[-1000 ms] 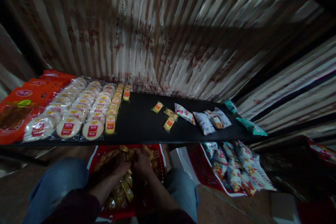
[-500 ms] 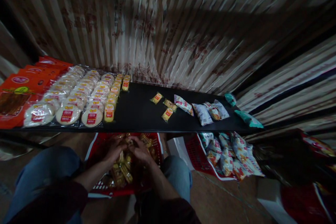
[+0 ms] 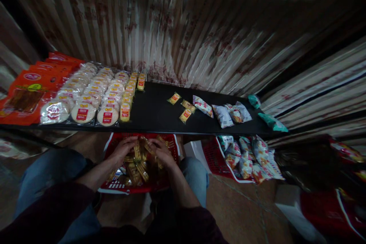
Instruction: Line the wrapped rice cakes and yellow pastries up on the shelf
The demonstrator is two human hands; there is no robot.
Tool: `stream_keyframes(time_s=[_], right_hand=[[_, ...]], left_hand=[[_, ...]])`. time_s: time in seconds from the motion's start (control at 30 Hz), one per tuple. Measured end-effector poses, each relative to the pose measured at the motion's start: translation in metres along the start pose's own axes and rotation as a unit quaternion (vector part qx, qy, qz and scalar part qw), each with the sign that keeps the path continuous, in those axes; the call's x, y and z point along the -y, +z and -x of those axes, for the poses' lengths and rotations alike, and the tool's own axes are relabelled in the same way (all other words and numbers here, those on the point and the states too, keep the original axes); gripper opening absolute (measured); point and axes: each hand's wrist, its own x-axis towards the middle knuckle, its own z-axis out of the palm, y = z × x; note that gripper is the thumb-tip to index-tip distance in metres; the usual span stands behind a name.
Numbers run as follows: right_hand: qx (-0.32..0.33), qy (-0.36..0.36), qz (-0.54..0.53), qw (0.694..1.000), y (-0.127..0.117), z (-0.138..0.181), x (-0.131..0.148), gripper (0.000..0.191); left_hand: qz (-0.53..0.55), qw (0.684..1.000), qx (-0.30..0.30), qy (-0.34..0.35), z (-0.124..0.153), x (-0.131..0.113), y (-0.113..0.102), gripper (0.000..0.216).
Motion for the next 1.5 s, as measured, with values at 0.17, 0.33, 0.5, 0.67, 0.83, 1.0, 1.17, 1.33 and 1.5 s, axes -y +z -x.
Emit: stream_keyframes(time_s=[0.17,0.33,0.5,0.67,0.83,1.0,1.17,1.33,1.5], right_hand=[[-0.029,-0.008,0.041,0.999,-0.005,-0.003,-0.008,0.025],[-0.03,-0.045,0.0,0.999,-0.004,-0.004,-0.004,0.024],[0.031,-0.025,-0.08,0.996,-0.005,0.0,0.002,0.033],[0.137,-0.007,-0.131,0.982,-0.017,0.011,0.018,0.048],[0.151,-0.023,-0.132,0.979,-0.031,0.015,0.031,0.057],[0.1,-0.008,-0.132,0.986,-0.036,0.015,0.035,0.045],[0.03,-0.01,-0.162,0.986,-0.032,0.015,0.041,0.04],[0.001,-0.011,-0.188,0.982,-0.028,0.01,0.033,0.044],[0.049,-0.022,-0.254,0.966,-0.026,0.012,0.033,0.047]], left_hand=[[0.086,0.996,-0.001,-0.023,-0.001,-0.005,0.002,0.037],[0.138,0.99,-0.013,-0.031,-0.002,-0.011,0.005,0.032],[0.165,0.984,-0.006,-0.067,-0.003,-0.013,0.007,0.03],[0.2,0.976,-0.016,-0.083,-0.005,-0.009,0.013,0.021],[0.207,0.974,-0.031,-0.084,-0.005,-0.005,0.023,0.021],[0.161,0.982,0.049,-0.09,-0.001,-0.004,0.025,0.009],[0.062,0.986,0.127,-0.086,0.01,-0.006,0.023,0.013],[0.015,0.979,0.187,-0.082,0.018,-0.005,0.025,0.034],[0.053,0.979,0.186,-0.063,0.018,-0.007,0.029,0.032]])
